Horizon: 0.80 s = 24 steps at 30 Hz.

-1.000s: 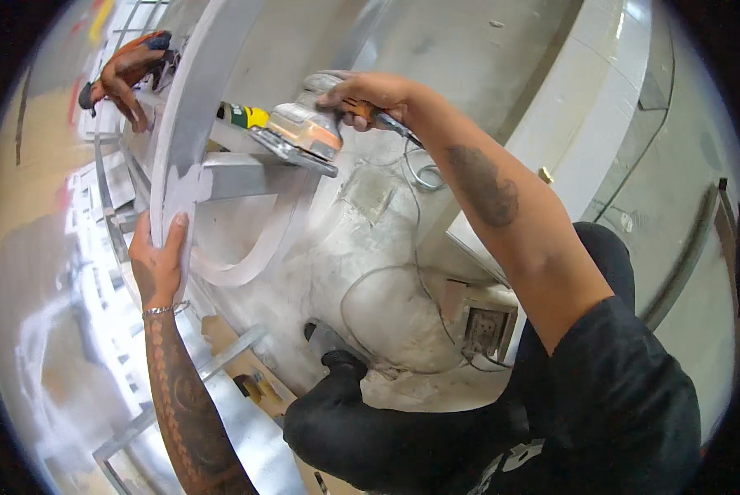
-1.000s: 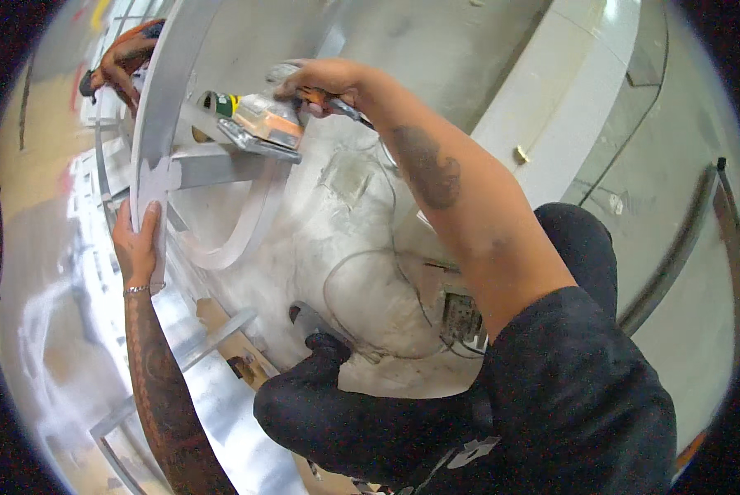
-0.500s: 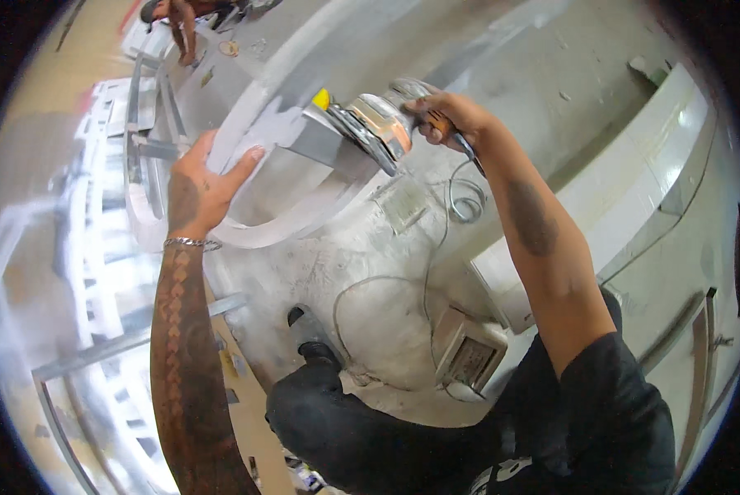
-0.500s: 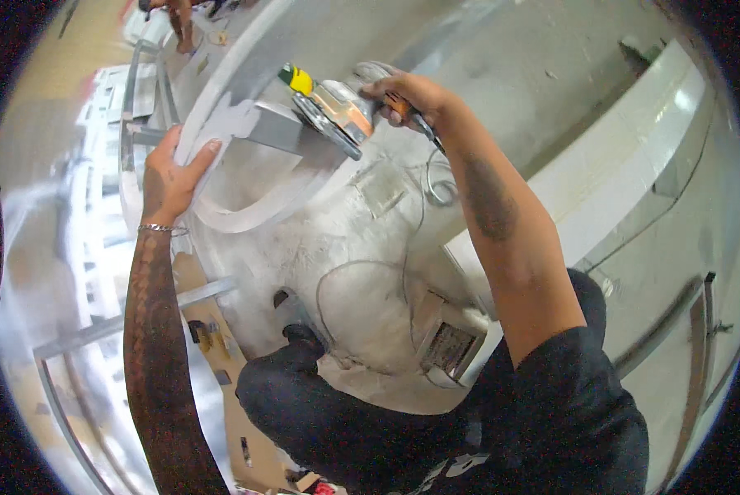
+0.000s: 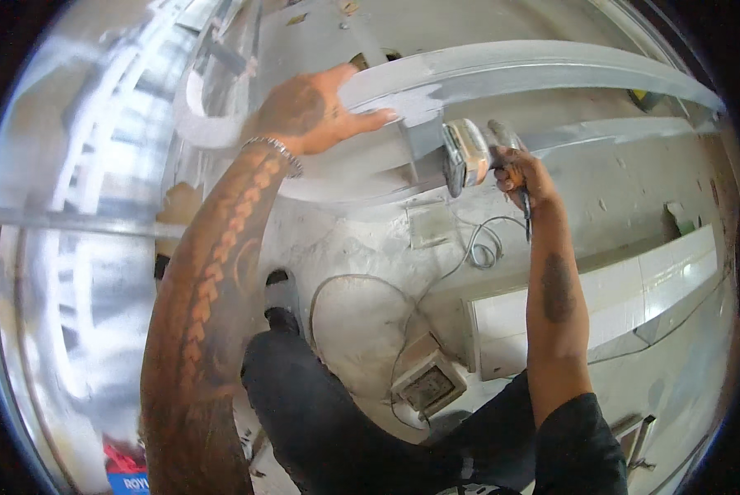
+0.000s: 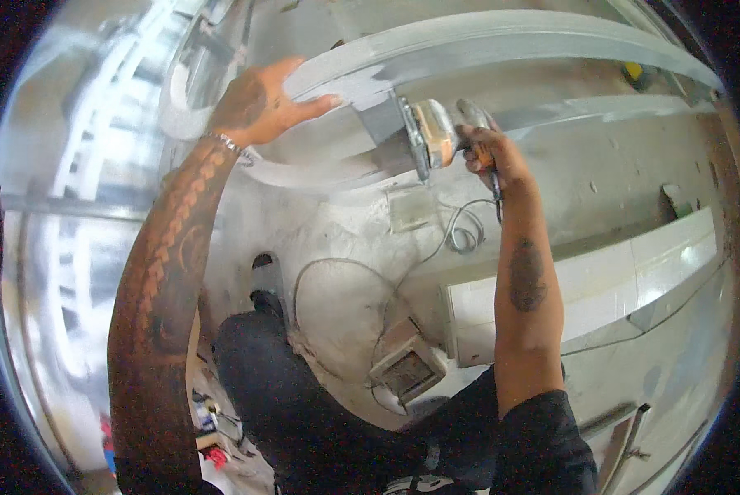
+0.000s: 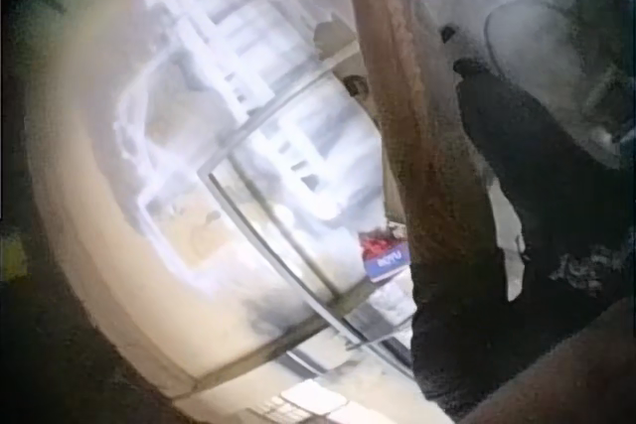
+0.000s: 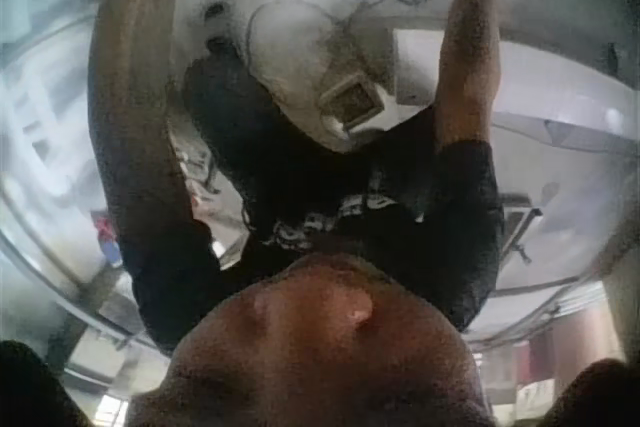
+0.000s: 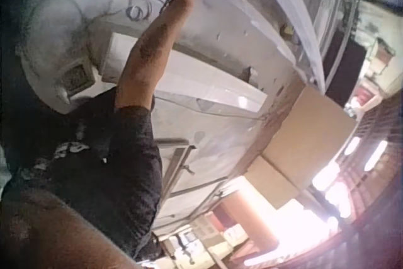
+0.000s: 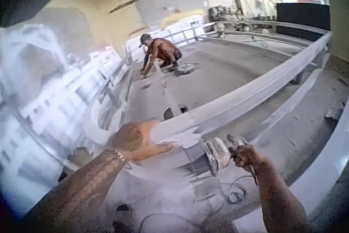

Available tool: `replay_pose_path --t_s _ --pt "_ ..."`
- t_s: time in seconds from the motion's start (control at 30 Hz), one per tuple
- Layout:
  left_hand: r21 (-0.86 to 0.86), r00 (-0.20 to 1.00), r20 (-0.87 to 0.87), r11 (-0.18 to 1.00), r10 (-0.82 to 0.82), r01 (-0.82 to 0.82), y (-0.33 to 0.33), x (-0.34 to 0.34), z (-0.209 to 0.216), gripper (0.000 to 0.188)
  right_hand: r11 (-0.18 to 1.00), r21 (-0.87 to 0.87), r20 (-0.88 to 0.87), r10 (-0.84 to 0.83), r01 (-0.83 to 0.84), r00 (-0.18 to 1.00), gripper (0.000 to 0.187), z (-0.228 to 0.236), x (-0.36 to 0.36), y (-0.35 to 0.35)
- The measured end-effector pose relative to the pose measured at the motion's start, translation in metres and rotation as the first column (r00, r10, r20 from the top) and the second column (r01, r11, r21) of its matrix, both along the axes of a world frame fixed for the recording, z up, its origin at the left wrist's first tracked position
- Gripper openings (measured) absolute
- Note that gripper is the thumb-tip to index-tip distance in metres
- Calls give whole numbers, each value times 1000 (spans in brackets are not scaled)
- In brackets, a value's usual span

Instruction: The person sands a white curved furniture frame using an electric orbital sander, moving the tool along the surfaces and joints while stabilizing the frame with their other hand.

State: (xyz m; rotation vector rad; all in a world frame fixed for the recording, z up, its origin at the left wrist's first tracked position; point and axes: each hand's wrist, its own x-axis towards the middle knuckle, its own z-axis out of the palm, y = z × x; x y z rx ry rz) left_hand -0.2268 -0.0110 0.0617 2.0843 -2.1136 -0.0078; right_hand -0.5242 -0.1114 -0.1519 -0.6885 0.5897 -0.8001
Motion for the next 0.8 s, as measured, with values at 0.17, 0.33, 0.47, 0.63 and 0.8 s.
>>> replay_pose_path --t_s 0.17,0.33,0.47,0.63,0.8 --pt "-50 998 64 999 4 -1 2 11 -2 82 998 28 20 56 -56 998 41 -2 5 -5" --pt "63 992 118 997 44 -51 6 2 11 83 998 41 -65 42 -40 997 40 -3 7 -10" --pt "60 995 99 998 12 -18 5 6 6 84 998 16 27 63 -63 998 26 -4 7 -14" --pt "16 994 105 999 30 -32 12 7 10 84 998 39 -3 46 -46 999 33 -9 3 6" --pt "-13 984 166 998 68 -67 11 3 11 84 999 4 55 37 -37 998 32 -6 2 5"
